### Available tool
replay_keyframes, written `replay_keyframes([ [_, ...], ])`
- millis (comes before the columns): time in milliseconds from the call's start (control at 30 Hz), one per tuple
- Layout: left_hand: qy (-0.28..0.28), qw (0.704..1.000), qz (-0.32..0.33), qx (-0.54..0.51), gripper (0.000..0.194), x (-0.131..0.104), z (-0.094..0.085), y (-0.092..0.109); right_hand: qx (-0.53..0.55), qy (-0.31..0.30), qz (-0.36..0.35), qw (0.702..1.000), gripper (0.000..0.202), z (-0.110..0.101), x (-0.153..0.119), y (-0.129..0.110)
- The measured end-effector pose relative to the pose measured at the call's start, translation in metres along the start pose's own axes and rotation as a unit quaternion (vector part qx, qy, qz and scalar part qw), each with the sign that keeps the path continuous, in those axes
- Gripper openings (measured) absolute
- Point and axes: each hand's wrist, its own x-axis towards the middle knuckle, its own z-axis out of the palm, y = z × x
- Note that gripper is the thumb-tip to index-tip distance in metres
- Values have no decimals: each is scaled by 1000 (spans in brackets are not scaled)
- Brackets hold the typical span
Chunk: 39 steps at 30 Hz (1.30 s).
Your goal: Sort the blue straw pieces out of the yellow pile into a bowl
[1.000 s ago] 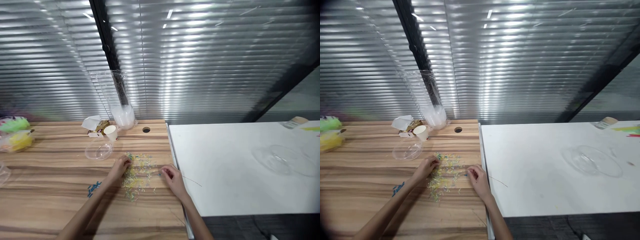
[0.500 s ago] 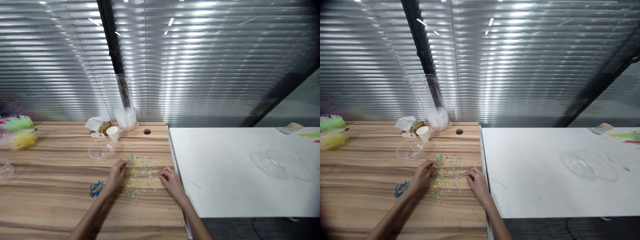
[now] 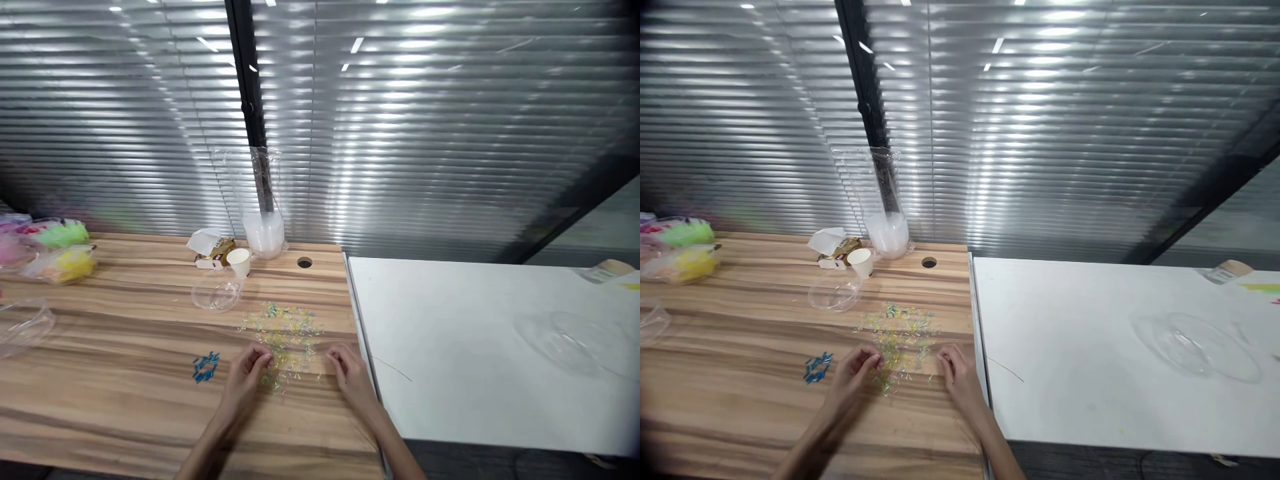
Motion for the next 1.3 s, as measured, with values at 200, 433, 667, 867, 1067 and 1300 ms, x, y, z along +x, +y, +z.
replay_keyframes([
  [200, -2, 996, -68, -59, 25, -29, 12, 1, 80, -104, -7, 991, 15, 12, -44, -41],
  [433, 41, 996, -66, -51, 23, -38, 12, 4, 78, -90, -1, 993, 12, 16, -66, -62],
  [667, 5, 997, -77, -13, 25, -52, 16, 0, 87, -100, 11, 991, 14, 15, -69, -51],
  [867, -118, 991, -61, 19, 21, -65, 32, -8, 113, -112, 28, 987, 15, 19, -62, -50],
  [1067, -141, 986, -85, 6, 25, -62, 30, -11, 163, -128, 46, 977, 15, 18, -59, -50],
  [1300, -163, 983, -54, 63, 27, -63, 31, -10, 177, -132, 71, 973, 21, 16, -56, -47],
])
